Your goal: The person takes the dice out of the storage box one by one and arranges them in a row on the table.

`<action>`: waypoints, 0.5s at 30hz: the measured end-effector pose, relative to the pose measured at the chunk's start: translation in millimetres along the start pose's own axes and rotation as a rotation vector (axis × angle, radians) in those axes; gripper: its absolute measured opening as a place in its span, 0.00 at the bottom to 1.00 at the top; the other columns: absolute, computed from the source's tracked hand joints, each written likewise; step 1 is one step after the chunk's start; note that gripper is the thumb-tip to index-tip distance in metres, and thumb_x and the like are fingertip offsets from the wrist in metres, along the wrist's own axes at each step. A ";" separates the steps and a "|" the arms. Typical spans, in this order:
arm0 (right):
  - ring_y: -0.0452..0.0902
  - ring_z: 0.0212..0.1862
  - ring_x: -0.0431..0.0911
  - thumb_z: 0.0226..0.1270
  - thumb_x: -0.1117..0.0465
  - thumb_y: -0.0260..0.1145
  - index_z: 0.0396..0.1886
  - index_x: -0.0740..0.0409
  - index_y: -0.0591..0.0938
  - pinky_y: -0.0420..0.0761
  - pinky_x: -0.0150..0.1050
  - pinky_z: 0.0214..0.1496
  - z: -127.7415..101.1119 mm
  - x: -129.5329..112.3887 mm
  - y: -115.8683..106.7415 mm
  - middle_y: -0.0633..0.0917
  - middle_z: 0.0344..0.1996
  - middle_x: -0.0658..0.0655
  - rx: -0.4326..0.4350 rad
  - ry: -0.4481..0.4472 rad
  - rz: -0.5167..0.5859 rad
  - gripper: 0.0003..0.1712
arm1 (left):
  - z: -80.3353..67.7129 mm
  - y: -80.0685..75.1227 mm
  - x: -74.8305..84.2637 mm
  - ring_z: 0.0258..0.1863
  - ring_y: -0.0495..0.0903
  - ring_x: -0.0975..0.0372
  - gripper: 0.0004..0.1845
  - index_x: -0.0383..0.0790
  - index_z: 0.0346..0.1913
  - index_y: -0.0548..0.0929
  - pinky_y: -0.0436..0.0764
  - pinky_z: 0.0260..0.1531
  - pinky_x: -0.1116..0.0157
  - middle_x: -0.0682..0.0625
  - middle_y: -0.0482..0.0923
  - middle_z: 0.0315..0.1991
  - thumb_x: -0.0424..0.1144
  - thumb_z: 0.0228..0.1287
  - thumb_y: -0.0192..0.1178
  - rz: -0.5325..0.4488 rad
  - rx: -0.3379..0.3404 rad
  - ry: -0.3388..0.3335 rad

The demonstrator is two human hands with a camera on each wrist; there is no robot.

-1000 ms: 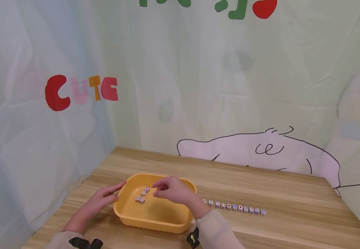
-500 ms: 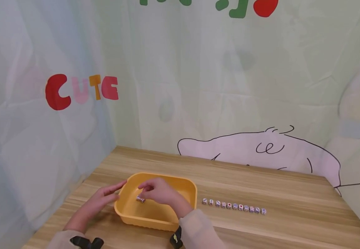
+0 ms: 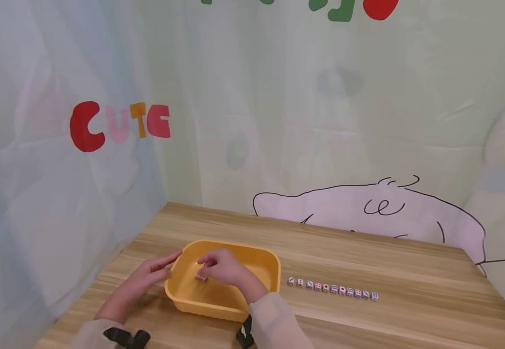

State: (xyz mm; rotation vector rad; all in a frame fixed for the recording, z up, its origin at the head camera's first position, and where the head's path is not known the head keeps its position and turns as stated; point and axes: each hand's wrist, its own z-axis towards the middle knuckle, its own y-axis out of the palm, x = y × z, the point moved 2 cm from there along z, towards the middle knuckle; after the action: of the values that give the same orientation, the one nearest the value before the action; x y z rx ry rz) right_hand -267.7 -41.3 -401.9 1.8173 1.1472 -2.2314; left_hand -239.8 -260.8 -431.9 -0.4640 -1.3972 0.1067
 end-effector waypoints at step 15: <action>0.73 0.30 0.37 0.57 0.66 0.69 0.39 0.68 0.84 0.74 0.27 0.33 2.3 13.2 0.7 0.84 0.28 0.51 0.035 0.044 -0.085 0.11 | 1.7 1.6 0.0 0.68 0.61 0.43 0.30 0.32 0.69 0.67 0.64 0.65 0.46 0.38 0.64 0.68 0.34 0.62 0.54 -0.011 -0.019 0.007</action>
State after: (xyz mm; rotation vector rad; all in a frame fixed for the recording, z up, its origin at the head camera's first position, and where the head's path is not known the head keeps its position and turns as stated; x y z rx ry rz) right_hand -273.4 -37.8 -413.6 1.8735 1.2234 -2.2825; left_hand -241.1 -258.9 -432.3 -0.4723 -1.3952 0.0828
